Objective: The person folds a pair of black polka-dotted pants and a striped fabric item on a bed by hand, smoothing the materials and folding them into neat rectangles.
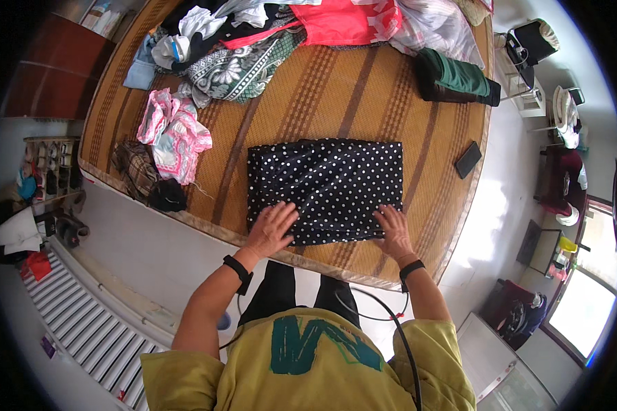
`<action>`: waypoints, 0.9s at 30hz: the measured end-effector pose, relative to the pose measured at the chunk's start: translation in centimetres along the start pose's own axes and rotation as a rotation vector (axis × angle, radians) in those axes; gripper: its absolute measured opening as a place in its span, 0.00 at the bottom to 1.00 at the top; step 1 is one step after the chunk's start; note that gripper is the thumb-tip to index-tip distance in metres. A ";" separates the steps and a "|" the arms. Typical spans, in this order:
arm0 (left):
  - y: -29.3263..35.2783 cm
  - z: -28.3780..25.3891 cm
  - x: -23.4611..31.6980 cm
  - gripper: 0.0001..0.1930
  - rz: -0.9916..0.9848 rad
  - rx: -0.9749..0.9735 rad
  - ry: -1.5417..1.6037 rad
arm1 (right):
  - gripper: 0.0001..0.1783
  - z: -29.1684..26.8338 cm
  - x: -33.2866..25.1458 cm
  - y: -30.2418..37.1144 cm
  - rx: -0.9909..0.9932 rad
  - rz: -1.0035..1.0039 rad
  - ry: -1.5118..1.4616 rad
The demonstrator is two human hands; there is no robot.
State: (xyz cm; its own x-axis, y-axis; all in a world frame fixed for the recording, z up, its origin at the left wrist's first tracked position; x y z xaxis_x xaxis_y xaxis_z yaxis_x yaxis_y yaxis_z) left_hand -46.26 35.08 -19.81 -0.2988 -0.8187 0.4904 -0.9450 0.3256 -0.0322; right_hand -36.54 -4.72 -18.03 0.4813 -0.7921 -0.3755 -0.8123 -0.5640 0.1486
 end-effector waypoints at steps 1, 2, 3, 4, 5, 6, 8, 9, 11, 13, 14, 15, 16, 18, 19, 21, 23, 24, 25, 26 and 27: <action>0.5 0.3 0.8 0.45 0.069 -0.124 0.058 | 0.43 0.5 0.0 0.3 -0.077 -0.089 0.053; 1.0 0.7 1.1 0.50 0.007 -0.271 0.042 | 0.42 1.0 0.5 0.5 -0.094 -0.025 0.076; 1.3 1.0 1.1 0.50 -0.023 -0.269 -0.060 | 0.42 1.8 1.3 0.5 -0.095 0.006 0.101; 1.7 1.4 0.9 0.50 -0.043 -0.296 -0.120 | 0.41 2.7 2.1 0.6 -0.116 0.047 0.117; 2.0 1.9 0.6 0.51 -0.074 -0.336 -0.210 | 0.40 3.5 3.2 0.5 -0.075 0.004 0.148; 2.2 2.4 0.3 0.50 -0.061 -0.328 -0.229 | 0.39 4.1 4.4 0.1 -0.084 -0.003 0.176; 2.4 3.1 -0.5 0.43 -0.052 -0.302 -0.258 | 0.31 4.7 6.1 0.3 -0.125 0.036 0.161; 2.3 3.3 -0.8 0.38 -0.036 -0.289 -0.345 | 0.28 4.6 6.8 0.2 -0.078 0.038 -0.018; 2.1 3.2 -1.1 0.30 -0.058 -0.235 -0.298 | 0.24 3.6 7.5 -0.2 -0.111 0.118 -0.271; 1.4 2.5 -1.4 0.25 -0.124 -0.232 -0.144 | 0.17 2.1 8.1 -1.5 -0.174 0.301 -0.458; 0.9 1.9 -1.8 0.22 -0.179 -0.256 -0.015 | 0.16 0.9 8.7 -2.4 -0.280 0.407 -0.522; 0.2 1.1 -2.4 0.21 -0.222 -0.261 0.103 | 0.15 -0.1 9.2 -3.4 -0.396 0.518 -0.533; -0.4 0.5 -3.1 0.19 -0.343 -0.284 0.254 | 0.13 -1.2 9.7 -4.0 -0.341 0.510 -0.594; -2.3 -0.7 -5.5 0.19 -0.484 -0.417 0.376 | 0.15 -2.0 10.6 -6.1 -0.238 0.567 -0.771; -3.2 -1.1 -6.9 0.20 -0.560 -0.488 0.429 | 0.16 -2.0 11.0 -7.0 -0.182 0.574 -0.816; -4.8 -1.4 -9.5 0.21 -0.520 -0.485 0.465 | 0.18 -0.8 11.2 -8.1 -0.059 0.675 -0.845; -5.3 -0.8 -11.0 0.20 -0.629 -0.437 0.496 | 0.21 0.8 11.2 -8.5 0.060 0.746 -0.901; -5.3 -0.5 -11.5 0.20 -0.661 -0.415 0.519 | 0.22 1.7 11.1 -8.4 0.116 0.768 -0.965; -5.2 -0.2 -11.8 0.20 -0.707 -0.403 0.525 | 0.24 2.4 11.0 -8.2 0.155 0.794 -1.026; -5.1 0.0 -11.8 0.18 -0.689 -0.321 0.505 | 0.20 2.8 11.2 -8.1 0.216 0.821 -1.014; -4.8 0.1 -11.6 0.18 -0.681 -0.269 0.498 | 0.20 3.0 11.4 -7.8 0.197 0.816 -0.980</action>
Point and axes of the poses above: each hand's wrist, its own y-axis away from the middle knuckle, its own z-axis out of the palm, x = y × z, the point moved 1 cm from there along -y, towards the middle knuckle, and after that the axes turned 3 degrees about x, right-handed, at the moved point
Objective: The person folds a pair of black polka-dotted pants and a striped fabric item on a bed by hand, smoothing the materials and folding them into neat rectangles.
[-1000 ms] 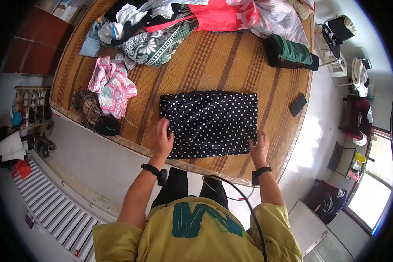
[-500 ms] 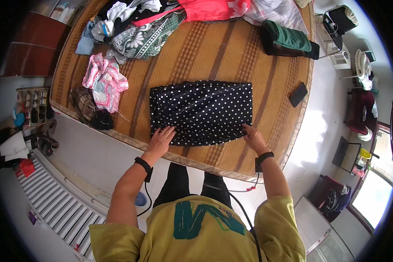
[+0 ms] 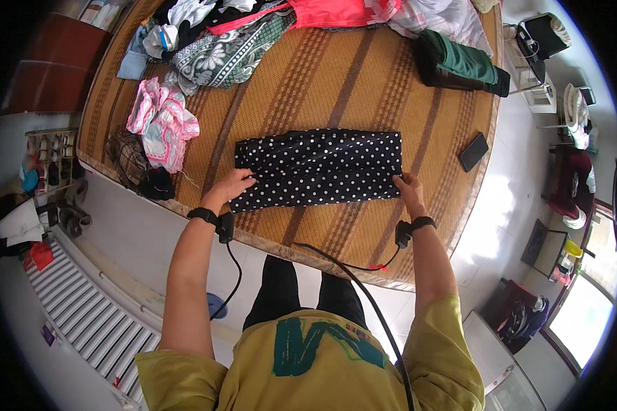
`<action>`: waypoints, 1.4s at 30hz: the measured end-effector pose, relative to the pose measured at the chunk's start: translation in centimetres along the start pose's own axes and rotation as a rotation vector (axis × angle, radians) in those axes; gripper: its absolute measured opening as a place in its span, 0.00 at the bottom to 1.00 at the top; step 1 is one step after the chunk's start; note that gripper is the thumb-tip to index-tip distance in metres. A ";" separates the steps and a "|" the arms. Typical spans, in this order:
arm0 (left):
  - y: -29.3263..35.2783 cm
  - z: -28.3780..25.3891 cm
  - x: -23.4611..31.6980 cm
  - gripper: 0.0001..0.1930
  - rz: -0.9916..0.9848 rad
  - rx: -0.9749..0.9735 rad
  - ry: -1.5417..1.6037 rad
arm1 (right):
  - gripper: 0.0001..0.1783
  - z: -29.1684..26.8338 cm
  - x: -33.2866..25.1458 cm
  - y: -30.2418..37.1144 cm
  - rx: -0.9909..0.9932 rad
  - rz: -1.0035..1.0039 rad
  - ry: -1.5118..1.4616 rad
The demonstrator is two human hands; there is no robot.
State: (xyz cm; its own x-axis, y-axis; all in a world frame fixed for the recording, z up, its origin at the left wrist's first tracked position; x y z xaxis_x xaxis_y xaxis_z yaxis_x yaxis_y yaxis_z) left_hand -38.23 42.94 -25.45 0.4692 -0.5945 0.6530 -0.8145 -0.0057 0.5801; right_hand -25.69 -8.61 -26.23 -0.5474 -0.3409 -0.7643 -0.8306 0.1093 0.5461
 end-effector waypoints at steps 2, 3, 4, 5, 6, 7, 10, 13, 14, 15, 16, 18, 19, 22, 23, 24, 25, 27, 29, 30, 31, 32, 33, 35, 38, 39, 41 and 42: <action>0.6 0.3 0.3 0.17 0.006 0.111 -0.025 | 0.19 -0.5 0.6 -0.1 0.004 0.052 0.156; 1.0 0.4 0.7 0.17 0.062 0.193 -0.019 | 0.18 -0.6 0.8 -0.1 -0.001 0.021 0.049; 1.5 0.5 1.3 0.17 0.114 0.291 -0.024 | 0.17 -0.6 1.1 -0.2 0.038 -0.011 -0.017; 1.8 0.5 1.8 0.16 0.166 0.385 -0.037 | 0.17 -0.6 1.4 -0.2 0.073 -0.017 -0.065; 2.0 0.7 2.4 0.16 0.176 0.437 -0.034 | 0.17 -0.4 1.6 -0.3 0.116 -0.072 -0.053; 2.2 0.8 2.9 0.17 0.185 0.485 -0.039 | 0.16 -0.2 1.9 -0.3 0.154 -0.100 -0.022; 2.1 1.4 4.0 0.16 0.148 0.572 -0.187 | 0.17 1.0 2.3 -0.4 0.251 -0.142 0.080; 1.3 1.4 4.4 0.15 0.061 0.545 -0.337 | 0.19 1.7 1.7 -0.3 0.348 -0.185 0.290; 1.1 1.4 4.5 0.15 0.010 0.492 -0.393 | 0.19 1.8 1.3 -0.2 0.382 -0.199 0.394; 1.1 1.2 4.7 0.14 0.079 0.571 -0.394 | 0.19 1.9 0.9 -0.1 0.389 -0.169 0.407; 1.2 1.2 5.1 0.14 0.129 0.621 -0.413 | 0.19 2.0 0.4 0.1 0.385 -0.192 0.381; 2.0 1.4 6.1 0.14 0.269 0.733 -0.476 | 0.19 2.2 -0.3 0.3 0.381 -0.192 0.360; 2.6 1.9 6.7 0.14 0.359 0.792 -0.518 | 0.19 2.3 -0.6 0.4 0.381 -0.189 0.374; 4.2 5.1 8.2 0.21 0.600 0.538 -0.668 | 0.20 2.6 -1.0 0.4 0.390 -0.198 0.426; 4.4 6.1 8.2 0.26 0.689 0.406 -0.711 | 0.20 2.7 -1.1 0.4 0.391 -0.212 0.441; 4.4 6.8 8.2 0.31 0.852 0.326 -0.768 | 0.21 2.8 -1.2 0.3 0.390 -0.200 0.471; 3.8 7.0 7.6 0.35 0.731 0.235 -0.816 | 0.20 2.8 -1.4 0.2 0.379 -0.190 0.473; 2.1 6.4 6.2 0.40 0.529 0.085 -0.884 | 0.20 2.8 -1.9 0.3 0.357 -0.096 0.530; 0.8 5.4 5.2 0.42 0.593 0.092 -0.761 | 0.22 3.2 -3.0 1.1 0.552 -0.391 0.687; 0.4 5.0 4.9 0.43 0.610 0.073 -0.742 | 0.23 3.7 -3.5 1.6 0.647 -0.533 0.767; 0.2 4.6 4.7 0.43 0.597 0.044 -0.730 | 0.28 4.3 -4.0 2.1 0.558 -0.691 0.740; 0.0 4.3 4.7 0.44 0.587 0.014 -0.719 | 0.30 5.1 -4.1 2.8 0.406 -0.766 0.704; -0.1 4.1 4.9 0.45 0.597 -0.011 -0.686 | 0.32 6.2 -4.0 3.5 0.251 -0.823 0.799; -0.1 4.1 5.4 0.45 0.561 -0.036 -0.721 | 0.37 8.0 -3.6 4.0 0.035 -0.812 0.970; -0.1 3.8 5.8 0.47 0.565 -0.056 -0.704 | 0.38 8.9 -2.8 3.0 0.000 -0.627 1.097; -0.1 3.4 5.7 0.48 0.565 -0.081 -0.732 | 0.38 9.0 -2.6 2.5 -0.035 -0.633 1.100; -0.2 2.4 5.3 0.48 0.610 -0.122 -0.700 | 0.38 8.6 -2.3 1.8 -0.056 -0.627 1.114; -0.2 1.9 5.1 0.48 0.624 -0.129 -0.784 | 0.38 8.3 -2.2 1.7 -0.074 -0.631 1.113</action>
Point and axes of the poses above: each hand's wrist, its own y-axis away from the middle knuckle, its own z-axis out of the palm, x = y × z, the point moved 1 cm from there along -y, towards the middle knuckle, and after that the axes turned 3 degrees about x, right-handed, at the moved point
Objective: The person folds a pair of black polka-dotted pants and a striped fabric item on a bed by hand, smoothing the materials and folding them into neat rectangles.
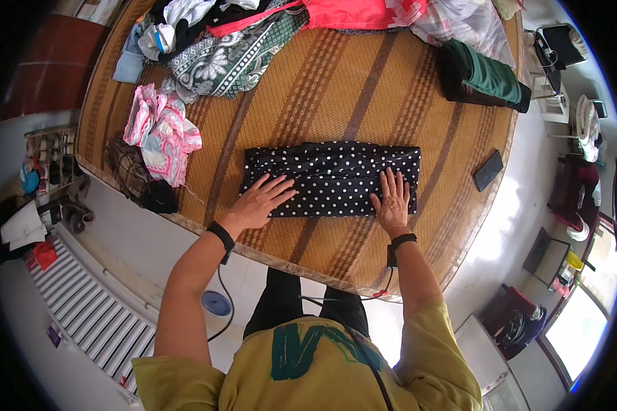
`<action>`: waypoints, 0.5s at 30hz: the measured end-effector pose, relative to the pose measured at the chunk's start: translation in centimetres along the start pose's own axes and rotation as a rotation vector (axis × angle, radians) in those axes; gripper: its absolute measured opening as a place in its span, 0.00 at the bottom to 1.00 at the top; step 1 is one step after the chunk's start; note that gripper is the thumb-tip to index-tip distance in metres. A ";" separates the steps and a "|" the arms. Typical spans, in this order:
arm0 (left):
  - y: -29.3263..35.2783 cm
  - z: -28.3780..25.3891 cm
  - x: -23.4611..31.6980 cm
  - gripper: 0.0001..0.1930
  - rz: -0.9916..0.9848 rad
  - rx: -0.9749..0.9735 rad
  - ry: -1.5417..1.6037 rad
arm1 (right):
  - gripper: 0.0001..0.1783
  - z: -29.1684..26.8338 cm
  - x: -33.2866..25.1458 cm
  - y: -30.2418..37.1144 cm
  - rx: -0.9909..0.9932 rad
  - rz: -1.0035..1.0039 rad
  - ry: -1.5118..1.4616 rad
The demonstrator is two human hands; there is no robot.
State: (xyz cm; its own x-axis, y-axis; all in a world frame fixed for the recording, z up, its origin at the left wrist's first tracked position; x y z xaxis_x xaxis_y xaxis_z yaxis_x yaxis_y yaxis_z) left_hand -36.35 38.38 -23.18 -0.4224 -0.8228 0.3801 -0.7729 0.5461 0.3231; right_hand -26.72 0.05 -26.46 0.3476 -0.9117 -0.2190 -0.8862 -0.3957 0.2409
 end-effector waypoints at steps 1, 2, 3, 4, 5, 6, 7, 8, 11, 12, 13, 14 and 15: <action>0.3 -0.2 -0.4 0.47 0.032 0.008 -0.069 | 0.38 -0.2 0.3 -0.1 -0.013 -0.013 -0.001; 0.6 -0.3 -0.5 0.46 0.040 -0.054 -0.145 | 0.38 -0.4 0.5 -0.2 -0.016 -0.038 -0.005; 0.8 -0.4 -0.4 0.43 0.042 -0.008 -0.028 | 0.38 -0.9 0.6 -0.4 -0.019 -0.061 0.006; 1.0 -0.4 0.1 0.42 0.036 0.018 -0.002 | 0.37 -1.4 0.7 -0.8 -0.036 -0.075 0.023; 1.1 -0.2 1.0 0.41 0.003 -0.001 0.002 | 0.37 -2.2 0.8 -1.4 -0.015 -0.127 0.009; 1.2 0.1 2.2 0.40 -0.026 -0.028 0.012 | 0.36 -2.9 0.8 -2.1 -0.055 -0.124 0.019; 1.2 0.4 3.6 0.37 -0.039 -0.056 0.004 | 0.36 -3.8 0.6 -2.6 -0.049 -0.160 -0.004; 1.2 0.8 5.0 0.37 -0.068 -0.081 0.030 | 0.35 -4.6 0.1 -2.8 0.026 -0.190 -0.062; 1.4 1.6 8.7 0.37 -0.178 -0.161 0.134 | 0.37 -6.6 -3.1 -2.2 0.238 -0.241 -0.255; 1.4 1.8 9.7 0.36 -0.209 -0.166 0.157 | 0.39 -6.9 -4.8 -1.2 0.238 -0.264 -0.329; 1.4 2.1 10.5 0.35 -0.228 -0.210 0.130 | 0.42 -6.5 -7.0 0.3 0.222 -0.306 -0.379; 1.5 2.3 11.3 0.35 -0.224 -0.216 0.141 | 0.43 -5.7 -9.5 2.0 0.163 -0.325 -0.458; 1.4 2.5 11.9 0.35 -0.227 -0.220 0.130 | 0.40 -4.6 -11.7 2.7 0.112 -0.352 -0.539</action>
State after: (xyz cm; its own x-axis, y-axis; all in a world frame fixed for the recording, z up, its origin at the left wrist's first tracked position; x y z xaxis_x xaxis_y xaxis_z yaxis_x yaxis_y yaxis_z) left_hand -43.66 29.00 -20.35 -0.1765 -0.9081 0.3797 -0.7140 0.3837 0.5856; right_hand -31.80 9.12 -18.84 0.4466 -0.5348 -0.7174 -0.7838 -0.6205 -0.0254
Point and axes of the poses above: each hand's wrist, its own y-axis away from the middle knuckle, its own z-axis out of the palm, x = y × z, the point moved 1 cm from there along -y, towards the middle knuckle, and after that the axes turned 3 degrees about x, right-handed, at the moved point
